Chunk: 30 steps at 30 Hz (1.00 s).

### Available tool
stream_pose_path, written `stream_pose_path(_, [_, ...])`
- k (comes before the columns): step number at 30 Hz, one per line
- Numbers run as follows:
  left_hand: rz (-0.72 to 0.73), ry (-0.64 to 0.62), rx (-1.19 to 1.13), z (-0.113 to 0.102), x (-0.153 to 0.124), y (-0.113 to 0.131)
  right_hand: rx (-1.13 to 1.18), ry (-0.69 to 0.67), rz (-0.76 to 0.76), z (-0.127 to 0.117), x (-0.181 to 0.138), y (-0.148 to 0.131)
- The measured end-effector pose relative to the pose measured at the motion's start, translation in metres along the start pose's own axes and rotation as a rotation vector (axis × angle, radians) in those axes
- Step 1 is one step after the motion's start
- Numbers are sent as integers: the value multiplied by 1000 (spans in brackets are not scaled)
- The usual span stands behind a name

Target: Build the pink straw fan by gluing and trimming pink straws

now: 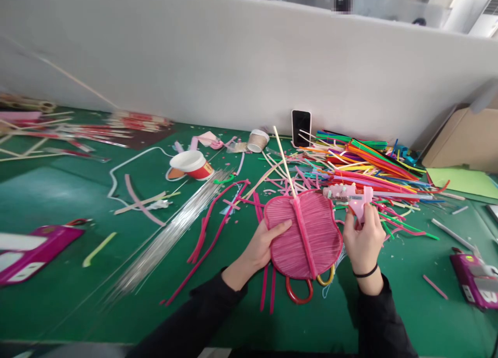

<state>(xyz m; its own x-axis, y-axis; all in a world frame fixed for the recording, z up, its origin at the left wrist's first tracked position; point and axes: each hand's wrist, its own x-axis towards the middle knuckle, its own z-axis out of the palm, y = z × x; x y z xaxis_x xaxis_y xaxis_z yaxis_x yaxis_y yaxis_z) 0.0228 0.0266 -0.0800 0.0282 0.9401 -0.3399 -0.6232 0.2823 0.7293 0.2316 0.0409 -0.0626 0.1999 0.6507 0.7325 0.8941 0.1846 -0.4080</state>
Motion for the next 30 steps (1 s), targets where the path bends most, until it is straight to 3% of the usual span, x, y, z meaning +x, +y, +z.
stream_pose_path(30, [46,51,35,-2,1,-2,-19,-19,-12,1,1,7])
